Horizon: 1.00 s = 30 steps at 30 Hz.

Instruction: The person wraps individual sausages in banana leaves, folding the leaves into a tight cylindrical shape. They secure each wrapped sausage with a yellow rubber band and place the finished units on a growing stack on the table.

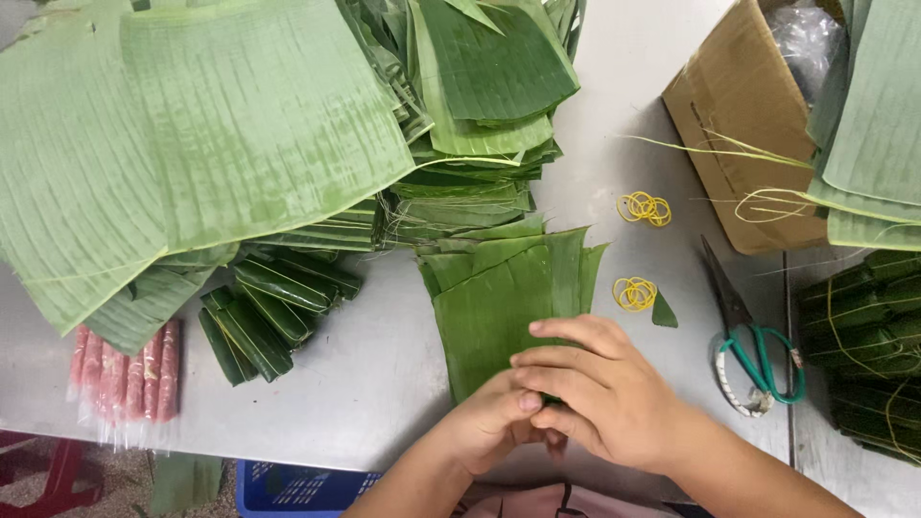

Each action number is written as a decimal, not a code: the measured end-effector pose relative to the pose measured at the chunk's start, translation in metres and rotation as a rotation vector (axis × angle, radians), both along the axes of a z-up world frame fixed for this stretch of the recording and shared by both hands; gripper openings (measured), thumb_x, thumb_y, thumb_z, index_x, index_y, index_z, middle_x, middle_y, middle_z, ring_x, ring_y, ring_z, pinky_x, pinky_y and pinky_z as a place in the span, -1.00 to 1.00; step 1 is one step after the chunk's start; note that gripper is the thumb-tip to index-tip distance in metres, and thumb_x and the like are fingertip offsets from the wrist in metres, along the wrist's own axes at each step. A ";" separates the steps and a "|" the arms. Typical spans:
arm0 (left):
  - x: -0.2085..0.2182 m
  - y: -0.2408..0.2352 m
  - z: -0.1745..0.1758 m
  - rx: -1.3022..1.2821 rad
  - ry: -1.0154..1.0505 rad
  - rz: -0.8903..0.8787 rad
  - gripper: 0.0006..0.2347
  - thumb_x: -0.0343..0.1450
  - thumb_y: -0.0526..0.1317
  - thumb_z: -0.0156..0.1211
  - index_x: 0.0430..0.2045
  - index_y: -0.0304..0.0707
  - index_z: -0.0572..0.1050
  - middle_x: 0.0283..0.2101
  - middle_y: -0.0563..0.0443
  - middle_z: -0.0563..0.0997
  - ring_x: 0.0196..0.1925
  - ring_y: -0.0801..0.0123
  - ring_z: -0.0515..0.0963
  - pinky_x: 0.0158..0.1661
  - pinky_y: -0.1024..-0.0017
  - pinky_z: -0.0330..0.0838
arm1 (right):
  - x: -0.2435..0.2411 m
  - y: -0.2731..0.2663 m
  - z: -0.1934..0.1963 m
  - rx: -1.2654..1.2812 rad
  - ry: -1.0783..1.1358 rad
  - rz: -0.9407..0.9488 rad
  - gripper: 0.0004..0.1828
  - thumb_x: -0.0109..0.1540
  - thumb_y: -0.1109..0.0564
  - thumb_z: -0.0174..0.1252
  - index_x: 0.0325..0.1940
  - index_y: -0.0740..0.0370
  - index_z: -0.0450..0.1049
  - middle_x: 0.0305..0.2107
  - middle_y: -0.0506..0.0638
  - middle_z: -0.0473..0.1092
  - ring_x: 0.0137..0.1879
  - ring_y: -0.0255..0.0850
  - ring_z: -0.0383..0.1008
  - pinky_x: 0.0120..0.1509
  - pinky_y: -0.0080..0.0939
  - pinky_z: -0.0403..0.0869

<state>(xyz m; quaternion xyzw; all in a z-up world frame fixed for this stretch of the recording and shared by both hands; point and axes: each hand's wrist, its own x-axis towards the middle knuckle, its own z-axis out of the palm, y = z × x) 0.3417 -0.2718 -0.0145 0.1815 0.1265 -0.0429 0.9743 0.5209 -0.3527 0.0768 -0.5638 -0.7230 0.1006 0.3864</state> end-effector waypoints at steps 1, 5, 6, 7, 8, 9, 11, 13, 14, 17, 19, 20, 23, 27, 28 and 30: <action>0.002 0.003 0.006 0.102 0.041 0.076 -0.34 0.37 0.02 0.49 0.18 -0.43 0.26 -0.07 -0.04 0.57 -0.05 0.24 0.59 -0.05 0.26 0.54 | 0.000 -0.004 -0.003 -0.057 0.058 0.016 -0.65 0.24 0.00 0.28 0.06 0.16 0.52 0.04 0.00 0.53 0.33 0.07 0.40 0.32 0.05 0.37; 0.000 0.015 0.044 0.969 0.220 0.148 -0.16 0.13 -0.12 0.50 0.30 -0.25 0.13 -0.18 0.06 0.62 -0.13 0.37 0.64 -0.07 0.25 0.56 | 0.011 -0.022 -0.026 -0.293 0.447 -0.204 -0.53 0.28 -0.04 0.14 0.17 0.30 0.43 0.05 0.14 0.46 0.23 -0.02 0.43 0.27 -0.03 0.38; 0.002 0.019 0.053 1.298 0.268 0.104 -0.10 0.10 -0.13 0.50 0.34 -0.26 0.07 -0.24 0.08 0.62 -0.17 0.38 0.65 -0.08 0.22 0.58 | 0.014 -0.023 -0.036 -0.487 0.576 -0.279 -0.56 0.29 -0.04 0.11 0.15 0.26 0.47 -0.02 0.07 0.52 0.15 -0.08 0.51 0.22 -0.08 0.44; 0.004 0.022 0.059 1.533 0.161 0.117 -0.12 0.09 -0.13 0.52 0.31 -0.29 0.13 -0.24 0.05 0.61 -0.16 0.31 0.64 0.02 0.11 0.49 | 0.015 -0.026 -0.045 -0.688 0.709 -0.356 -0.59 0.29 -0.04 0.08 0.13 0.21 0.51 -0.08 0.00 0.59 0.07 -0.14 0.60 0.16 -0.13 0.50; 0.004 0.023 0.063 1.763 0.044 0.128 -0.15 0.08 -0.14 0.54 0.28 -0.31 0.19 -0.25 0.03 0.61 -0.16 0.24 0.62 0.11 0.01 0.40 | 0.016 -0.029 -0.054 -0.744 0.849 -0.330 -0.63 0.32 -0.01 0.12 0.11 0.27 0.49 -0.12 0.08 0.51 0.03 -0.13 0.49 0.12 -0.10 0.45; 0.006 0.024 0.066 1.987 -0.086 0.138 -0.17 0.07 -0.14 0.56 0.25 -0.34 0.25 -0.25 0.00 0.60 -0.16 0.17 0.60 0.21 -0.09 0.31 | 0.018 -0.033 -0.062 -0.800 0.988 -0.305 -0.65 0.35 0.02 0.16 0.08 0.33 0.48 -0.16 0.15 0.42 -0.01 -0.12 0.39 0.09 -0.07 0.40; 0.006 0.023 0.067 2.172 -0.153 0.168 -0.16 0.08 -0.13 0.56 0.30 -0.29 0.29 -0.22 0.07 0.59 -0.13 0.22 0.58 0.30 -0.11 0.23 | 0.020 -0.039 -0.072 -0.803 1.288 -0.206 -0.68 0.34 0.06 0.20 0.03 0.37 0.47 -0.16 0.20 0.40 0.01 -0.11 0.36 0.11 -0.08 0.38; 0.005 0.021 0.065 2.283 -0.169 0.215 -0.17 0.11 -0.12 0.55 0.34 -0.30 0.32 -0.18 0.13 0.60 -0.08 0.28 0.58 0.37 -0.12 0.19 | 0.021 -0.043 -0.077 -0.690 1.602 -0.053 -0.69 0.26 0.08 0.20 -0.02 0.36 0.47 -0.07 0.15 0.51 0.10 -0.12 0.49 0.24 -0.14 0.42; 0.004 0.019 0.063 2.301 -0.152 0.245 -0.17 0.13 -0.12 0.54 0.35 -0.33 0.32 -0.15 0.15 0.60 -0.05 0.31 0.58 0.39 -0.11 0.19 | 0.021 -0.044 -0.078 -0.698 1.665 -0.088 -0.72 0.24 0.12 0.19 -0.04 0.33 0.47 -0.07 0.15 0.51 0.09 -0.11 0.49 0.23 -0.12 0.42; 0.003 0.014 0.061 2.254 -0.177 0.325 -0.17 0.18 0.00 0.54 0.33 -0.44 0.31 -0.06 0.06 0.61 0.03 0.27 0.59 0.39 -0.14 0.16 | 0.016 -0.044 -0.074 -0.672 1.635 -0.206 -0.80 0.24 0.16 0.17 -0.10 0.30 0.49 -0.03 0.14 0.51 0.10 -0.10 0.48 0.22 -0.08 0.42; 0.004 0.012 0.061 2.185 -0.189 0.354 -0.12 0.16 0.09 0.54 0.29 -0.52 0.30 -0.01 -0.07 0.60 0.08 0.17 0.58 0.37 -0.19 0.11 | 0.007 -0.043 -0.068 -0.600 1.329 -0.286 -0.80 0.30 0.12 0.18 -0.16 0.35 0.50 0.05 0.13 0.50 0.14 -0.10 0.46 0.24 -0.06 0.42; 0.005 0.011 0.062 2.147 -0.179 0.356 -0.09 0.12 0.13 0.53 0.27 -0.57 0.29 0.02 -0.15 0.60 0.11 0.10 0.58 0.36 -0.21 0.09 | 0.003 -0.043 -0.064 -0.555 1.159 -0.284 -0.77 0.33 0.08 0.15 -0.14 0.33 0.52 0.03 0.12 0.54 0.19 -0.09 0.46 0.28 -0.06 0.42; 0.015 0.013 0.063 2.164 -0.142 0.382 -0.14 0.09 0.09 0.53 0.22 -0.51 0.33 0.05 -0.20 0.57 0.17 0.06 0.57 0.38 -0.21 0.08 | 0.004 -0.038 -0.050 -0.443 0.783 -0.267 -0.67 0.39 -0.02 0.04 -0.02 0.28 0.55 0.03 0.10 0.58 0.29 -0.06 0.47 0.34 -0.08 0.42; 0.020 0.012 0.063 2.103 -0.031 0.298 -0.20 0.01 0.01 0.53 0.14 -0.37 0.37 0.16 -0.17 0.55 0.27 0.04 0.52 0.39 -0.18 0.09 | 0.029 -0.037 -0.038 -0.445 0.244 -0.504 -0.63 0.30 -0.03 0.13 0.08 0.19 0.58 -0.03 0.09 0.55 0.11 0.00 0.52 0.19 -0.08 0.43; 0.019 0.012 0.064 2.047 -0.010 0.316 -0.18 0.01 0.02 0.55 0.15 -0.38 0.35 0.16 -0.19 0.53 0.28 0.02 0.50 0.40 -0.18 0.09 | 0.037 -0.036 -0.038 -0.442 -0.005 -0.617 -0.65 0.26 -0.03 0.20 0.05 0.16 0.60 -0.10 0.08 0.56 0.04 0.02 0.52 0.13 -0.07 0.45; 0.017 0.017 0.067 1.942 0.027 0.355 -0.15 0.01 0.02 0.58 0.17 -0.39 0.31 0.18 -0.22 0.49 0.29 0.00 0.48 0.40 -0.19 0.08 | 0.053 -0.031 -0.041 -0.481 -0.212 -0.709 -0.72 0.20 0.02 0.25 -0.05 0.12 0.64 -0.21 0.06 0.55 -0.05 0.05 0.51 0.07 -0.03 0.45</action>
